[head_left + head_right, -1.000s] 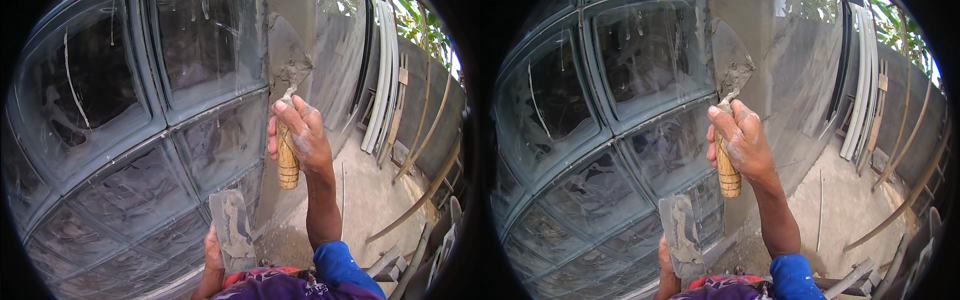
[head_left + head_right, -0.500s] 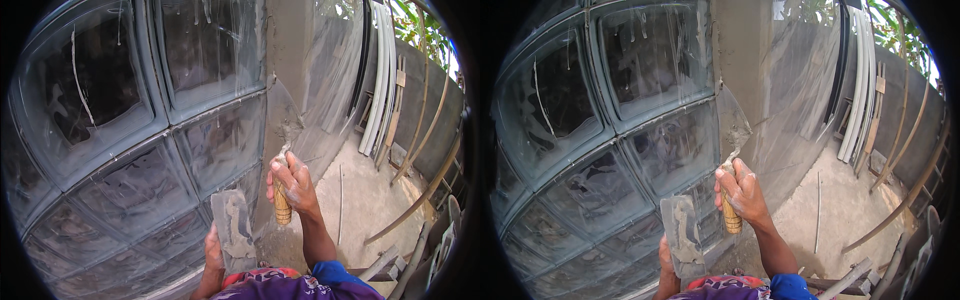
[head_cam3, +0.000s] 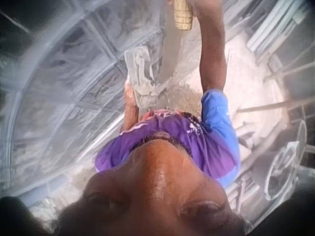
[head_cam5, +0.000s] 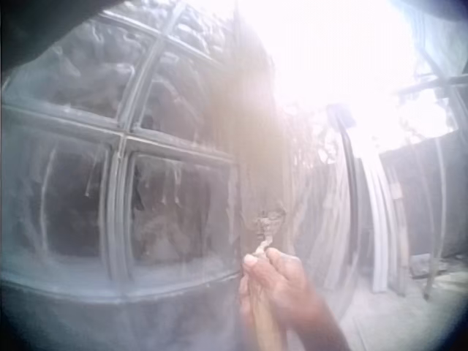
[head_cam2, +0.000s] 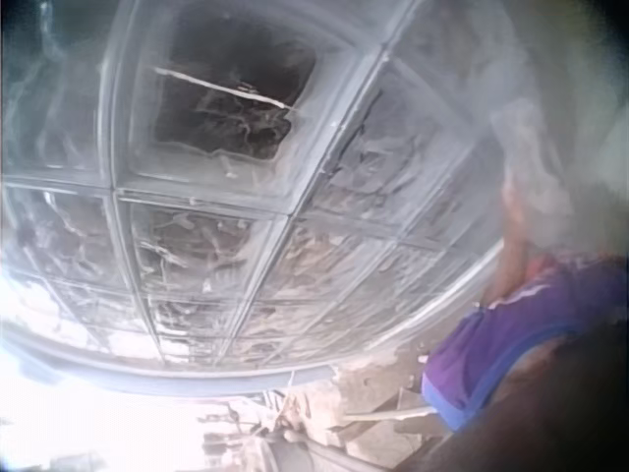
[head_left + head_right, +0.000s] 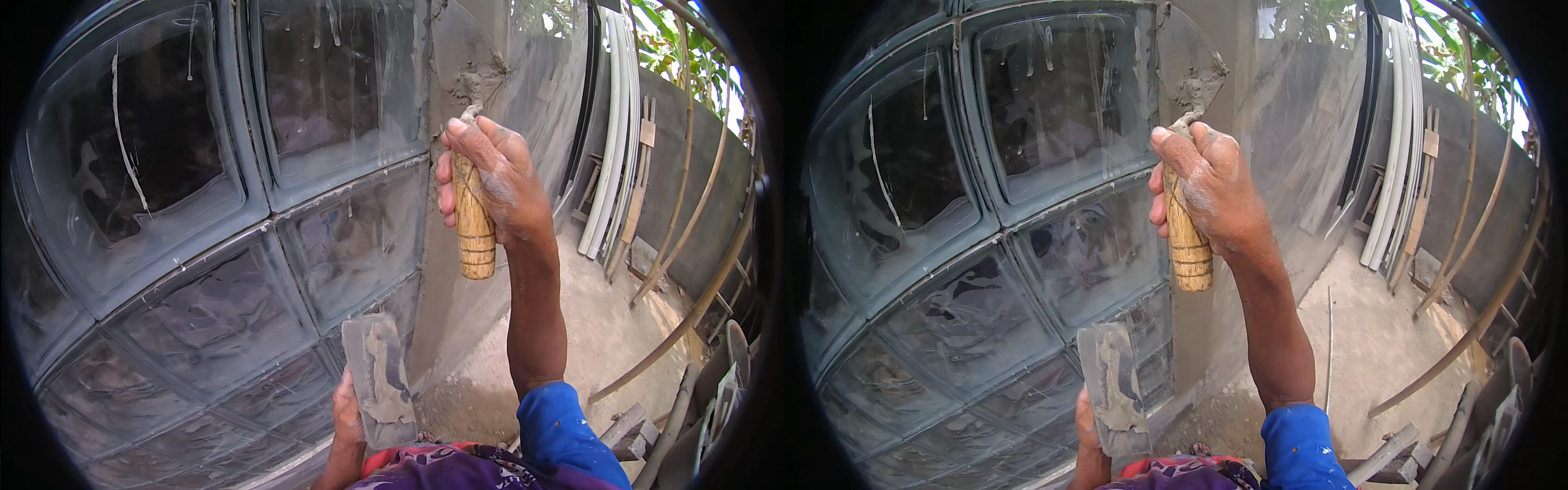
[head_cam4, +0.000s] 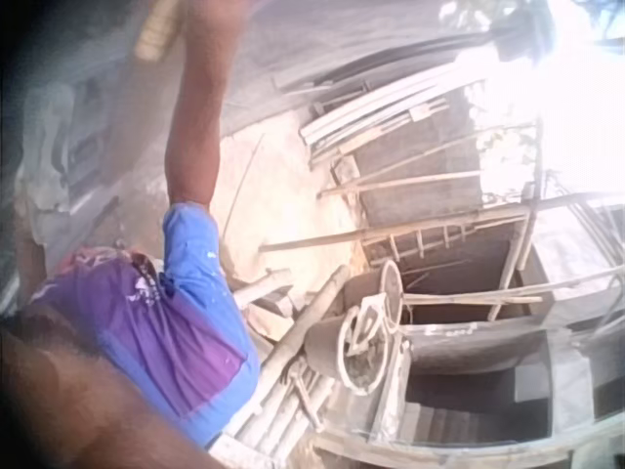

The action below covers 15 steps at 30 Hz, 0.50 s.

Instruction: The person applies plaster to the wall and edges of a glass block window using a trowel and a hawk.

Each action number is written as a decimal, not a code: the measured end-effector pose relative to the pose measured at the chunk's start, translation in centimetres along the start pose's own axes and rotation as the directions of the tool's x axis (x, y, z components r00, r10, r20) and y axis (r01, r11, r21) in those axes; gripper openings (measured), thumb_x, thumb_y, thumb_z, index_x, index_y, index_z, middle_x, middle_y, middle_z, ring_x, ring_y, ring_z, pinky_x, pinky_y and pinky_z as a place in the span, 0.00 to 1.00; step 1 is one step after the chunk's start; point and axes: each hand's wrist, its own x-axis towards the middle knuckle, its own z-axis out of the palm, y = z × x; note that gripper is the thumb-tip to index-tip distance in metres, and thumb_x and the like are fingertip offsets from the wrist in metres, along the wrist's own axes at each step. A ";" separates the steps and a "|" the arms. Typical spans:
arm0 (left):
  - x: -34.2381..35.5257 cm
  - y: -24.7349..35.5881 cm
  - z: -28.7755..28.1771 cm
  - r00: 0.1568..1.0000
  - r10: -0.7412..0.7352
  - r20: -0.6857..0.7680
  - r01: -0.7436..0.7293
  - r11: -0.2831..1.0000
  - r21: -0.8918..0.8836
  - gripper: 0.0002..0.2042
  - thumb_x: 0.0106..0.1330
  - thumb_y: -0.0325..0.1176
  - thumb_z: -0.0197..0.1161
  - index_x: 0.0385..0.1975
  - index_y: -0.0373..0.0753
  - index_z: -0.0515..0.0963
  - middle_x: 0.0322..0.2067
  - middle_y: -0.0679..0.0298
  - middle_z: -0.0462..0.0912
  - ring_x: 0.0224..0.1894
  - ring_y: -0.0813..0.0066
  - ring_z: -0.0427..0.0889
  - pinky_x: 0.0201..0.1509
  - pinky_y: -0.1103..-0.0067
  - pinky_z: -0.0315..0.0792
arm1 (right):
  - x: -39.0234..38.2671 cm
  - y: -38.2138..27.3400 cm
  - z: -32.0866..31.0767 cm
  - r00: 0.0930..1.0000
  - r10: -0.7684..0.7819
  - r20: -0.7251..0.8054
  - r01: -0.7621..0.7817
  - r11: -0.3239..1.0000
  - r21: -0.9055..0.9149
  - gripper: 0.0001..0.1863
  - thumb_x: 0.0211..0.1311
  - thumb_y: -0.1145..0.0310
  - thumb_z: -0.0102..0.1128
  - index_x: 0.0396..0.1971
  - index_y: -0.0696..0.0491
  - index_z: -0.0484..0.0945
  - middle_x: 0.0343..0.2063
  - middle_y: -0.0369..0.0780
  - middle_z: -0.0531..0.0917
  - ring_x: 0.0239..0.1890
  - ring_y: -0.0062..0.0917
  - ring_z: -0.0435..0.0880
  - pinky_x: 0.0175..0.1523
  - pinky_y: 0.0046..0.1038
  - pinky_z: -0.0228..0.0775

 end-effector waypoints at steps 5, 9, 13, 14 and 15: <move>0.2 0.1 0.2 1.000 -0.009 -0.017 0.009 1.000 -0.025 0.25 0.65 0.32 0.51 0.60 0.31 0.57 0.52 0.56 0.71 0.49 0.71 0.75 0.52 0.77 0.70 | -0.6 0.6 0.5 0.999 0.040 -0.001 -0.040 0.999 0.024 0.15 0.63 0.60 0.51 0.29 0.58 0.67 0.17 0.39 0.74 0.12 0.19 0.76 0.13 0.20 0.69; 0.1 -0.4 -0.6 1.000 -0.002 -0.006 0.001 0.999 -0.050 0.25 0.65 0.32 0.51 0.60 0.32 0.57 0.52 0.56 0.72 0.49 0.71 0.75 0.52 0.77 0.70 | -3.0 3.3 0.9 0.992 0.124 0.004 -0.124 0.990 0.067 0.14 0.63 0.61 0.51 0.28 0.57 0.65 0.18 0.39 0.74 0.13 0.18 0.75 0.16 0.19 0.69; 0.1 -0.4 -0.4 1.000 -0.006 0.016 0.007 0.998 -0.058 0.25 0.64 0.32 0.52 0.60 0.32 0.57 0.52 0.57 0.72 0.48 0.72 0.76 0.52 0.77 0.71 | -5.3 5.2 0.4 0.979 0.202 -0.008 -0.200 0.974 0.106 0.13 0.63 0.64 0.50 0.27 0.56 0.63 0.18 0.38 0.73 0.13 0.18 0.74 0.16 0.20 0.68; 0.1 -0.3 -0.2 1.000 -0.006 0.016 0.007 0.998 -0.064 0.25 0.64 0.32 0.52 0.60 0.32 0.57 0.52 0.57 0.72 0.48 0.72 0.76 0.51 0.77 0.71 | -5.8 5.6 0.3 0.975 0.221 -0.011 -0.218 0.971 0.099 0.12 0.63 0.64 0.50 0.27 0.57 0.63 0.18 0.38 0.73 0.13 0.18 0.74 0.16 0.20 0.68; 0.2 -0.2 0.0 1.000 -0.005 0.016 0.006 0.998 -0.070 0.25 0.64 0.32 0.52 0.60 0.32 0.57 0.52 0.57 0.72 0.48 0.72 0.76 0.51 0.77 0.71 | -6.3 6.0 0.1 0.971 0.239 -0.013 -0.237 0.967 0.092 0.12 0.63 0.64 0.50 0.27 0.57 0.63 0.18 0.38 0.73 0.13 0.18 0.74 0.16 0.20 0.68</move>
